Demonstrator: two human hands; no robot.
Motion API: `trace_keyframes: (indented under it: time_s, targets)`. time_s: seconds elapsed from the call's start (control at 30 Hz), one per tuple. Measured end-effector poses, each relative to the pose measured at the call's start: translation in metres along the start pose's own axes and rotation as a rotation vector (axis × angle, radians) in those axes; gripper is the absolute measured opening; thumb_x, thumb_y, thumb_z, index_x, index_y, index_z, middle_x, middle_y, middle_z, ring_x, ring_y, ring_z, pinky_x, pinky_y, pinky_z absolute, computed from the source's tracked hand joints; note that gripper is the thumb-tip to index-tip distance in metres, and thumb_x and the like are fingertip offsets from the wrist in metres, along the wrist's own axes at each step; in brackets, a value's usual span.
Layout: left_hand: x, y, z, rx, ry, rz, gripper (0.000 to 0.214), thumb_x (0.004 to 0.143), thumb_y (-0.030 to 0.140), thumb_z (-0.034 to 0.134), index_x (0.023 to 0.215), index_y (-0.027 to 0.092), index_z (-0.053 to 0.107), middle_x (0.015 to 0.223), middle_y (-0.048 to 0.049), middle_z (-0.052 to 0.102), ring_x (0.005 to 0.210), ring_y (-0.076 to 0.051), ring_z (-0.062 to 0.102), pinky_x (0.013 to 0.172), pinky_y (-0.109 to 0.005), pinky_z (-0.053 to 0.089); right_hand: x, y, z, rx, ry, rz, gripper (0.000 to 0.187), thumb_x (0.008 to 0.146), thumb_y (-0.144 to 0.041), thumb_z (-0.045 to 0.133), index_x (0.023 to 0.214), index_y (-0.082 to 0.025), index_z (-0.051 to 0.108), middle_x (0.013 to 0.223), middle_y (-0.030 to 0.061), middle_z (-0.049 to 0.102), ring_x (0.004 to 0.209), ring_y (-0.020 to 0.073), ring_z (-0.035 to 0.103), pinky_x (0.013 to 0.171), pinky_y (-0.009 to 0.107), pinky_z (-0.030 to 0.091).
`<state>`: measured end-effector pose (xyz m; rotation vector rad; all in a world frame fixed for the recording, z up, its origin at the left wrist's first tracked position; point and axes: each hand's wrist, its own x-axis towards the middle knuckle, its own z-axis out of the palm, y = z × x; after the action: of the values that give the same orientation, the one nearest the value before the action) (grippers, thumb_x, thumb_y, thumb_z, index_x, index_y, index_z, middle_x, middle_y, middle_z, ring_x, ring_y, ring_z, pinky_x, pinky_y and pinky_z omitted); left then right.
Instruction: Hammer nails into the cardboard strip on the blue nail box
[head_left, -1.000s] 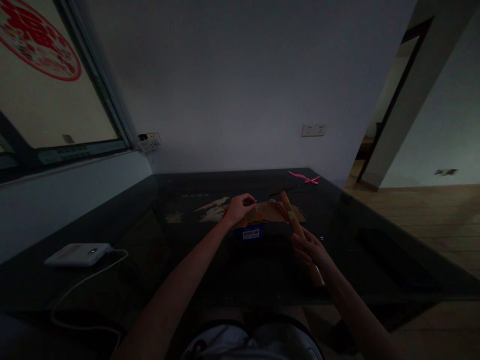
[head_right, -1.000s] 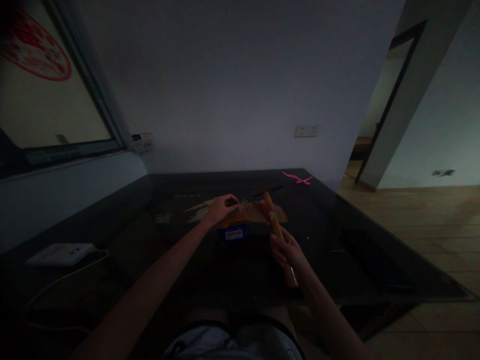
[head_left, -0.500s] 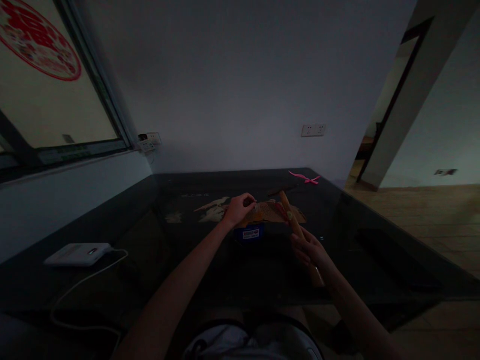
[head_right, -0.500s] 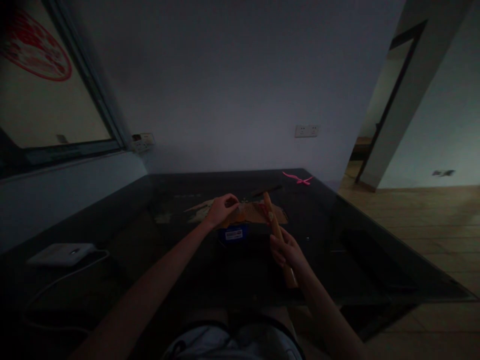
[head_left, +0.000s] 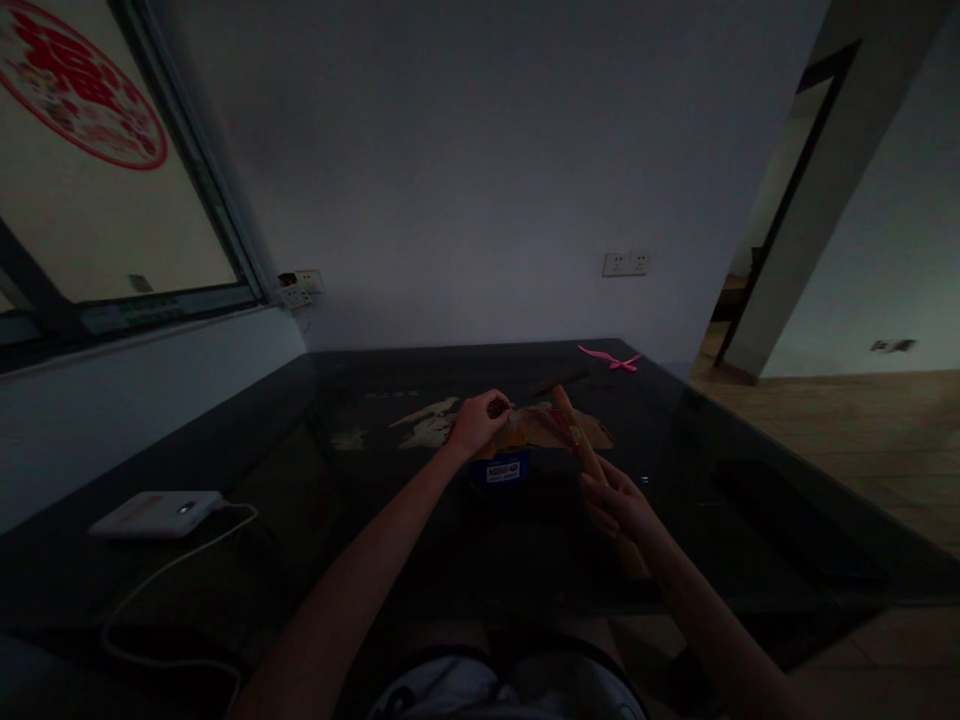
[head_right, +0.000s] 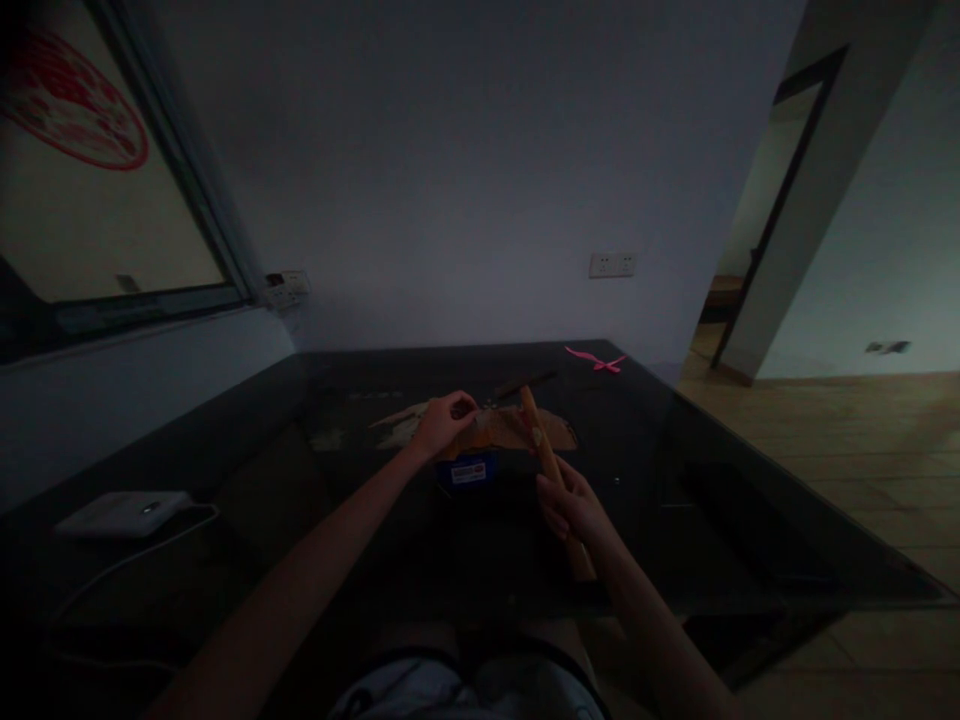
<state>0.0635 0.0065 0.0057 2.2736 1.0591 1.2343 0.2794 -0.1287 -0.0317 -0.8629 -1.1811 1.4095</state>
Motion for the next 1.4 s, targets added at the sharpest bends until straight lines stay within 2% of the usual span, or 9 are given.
trace_keyframes:
  time_s: [0.17, 0.47, 0.63, 0.77, 0.97, 1.2, 1.4]
  targets:
    - [0.000, 0.000, 0.000, 0.002, -0.019, -0.007, 0.010, 0.074, 0.020, 0.054, 0.081, 0.015, 0.060, 0.077, -0.0016, 0.063, 0.071, -0.012, 0.059, 0.068, -0.022, 0.045, 0.006, -0.006, 0.001, -0.045, -0.008, 0.001, 0.048, 0.075, -0.039, 0.062, 0.113, -0.018, 0.041, 0.043, -0.0134, 0.037, 0.027, 0.0014, 0.026, 0.025, 0.012, 0.024]
    - [-0.002, 0.006, -0.002, 0.043, -0.003, 0.013, 0.011, 0.074, 0.019, 0.053, 0.081, 0.015, 0.061, 0.078, -0.0016, 0.064, 0.072, -0.012, 0.058, 0.069, -0.022, 0.045, -0.004, -0.046, 0.016, -0.178, -0.003, 0.043, 0.068, 0.071, -0.040, 0.064, 0.127, -0.015, 0.037, 0.040, -0.0133, 0.036, 0.026, 0.0028, 0.026, 0.024, 0.014, 0.025]
    - [-0.001, 0.006, -0.003, 0.064, -0.012, -0.010, 0.013, 0.072, 0.018, 0.055, 0.083, 0.016, 0.063, 0.080, -0.0020, 0.065, 0.074, -0.013, 0.059, 0.070, -0.023, 0.045, -0.008, -0.068, 0.020, -0.352, 0.022, 0.066, 0.062, 0.072, -0.038, 0.063, 0.127, -0.018, 0.042, 0.046, -0.0106, 0.039, 0.029, 0.0028, 0.031, 0.026, 0.014, 0.027]
    - [-0.001, 0.005, -0.003, 0.047, -0.013, -0.007, 0.017, 0.073, 0.016, 0.054, 0.086, 0.017, 0.066, 0.085, -0.0029, 0.067, 0.078, -0.014, 0.060, 0.074, -0.025, 0.046, -0.004, -0.087, 0.022, -0.441, -0.016, 0.053, 0.060, 0.072, -0.037, 0.063, 0.127, -0.021, 0.044, 0.050, -0.0091, 0.042, 0.032, 0.0038, 0.034, 0.028, 0.015, 0.029]
    - [-0.001, 0.003, -0.002, 0.065, -0.027, -0.003, 0.024, 0.075, 0.017, 0.053, 0.093, 0.017, 0.067, 0.087, -0.0043, 0.067, 0.078, -0.014, 0.060, 0.073, -0.025, 0.047, -0.004, -0.105, 0.026, -0.507, -0.011, 0.072, 0.057, 0.072, -0.035, 0.062, 0.125, -0.018, 0.047, 0.051, -0.0087, 0.041, 0.032, 0.0038, 0.034, 0.027, 0.015, 0.028]
    - [0.000, 0.004, -0.002, 0.049, -0.037, -0.013, 0.020, 0.073, 0.018, 0.056, 0.090, 0.017, 0.067, 0.086, -0.0036, 0.068, 0.078, -0.015, 0.061, 0.074, -0.026, 0.047, -0.004, -0.107, 0.021, -0.528, 0.007, 0.081, 0.056, 0.072, -0.039, 0.062, 0.122, -0.018, 0.050, 0.047, -0.0091, 0.039, 0.030, 0.0041, 0.033, 0.026, 0.015, 0.028]
    - [0.004, -0.001, -0.001, 0.006, -0.066, -0.110, 0.014, 0.070, 0.019, 0.059, 0.081, 0.016, 0.066, 0.080, -0.0037, 0.068, 0.074, -0.014, 0.062, 0.069, -0.025, 0.047, -0.003, -0.132, 0.019, -0.619, -0.077, 0.114, 0.051, 0.072, -0.032, 0.064, 0.120, -0.019, 0.051, 0.049, -0.0074, 0.046, 0.032, 0.0039, 0.037, 0.026, 0.013, 0.029]
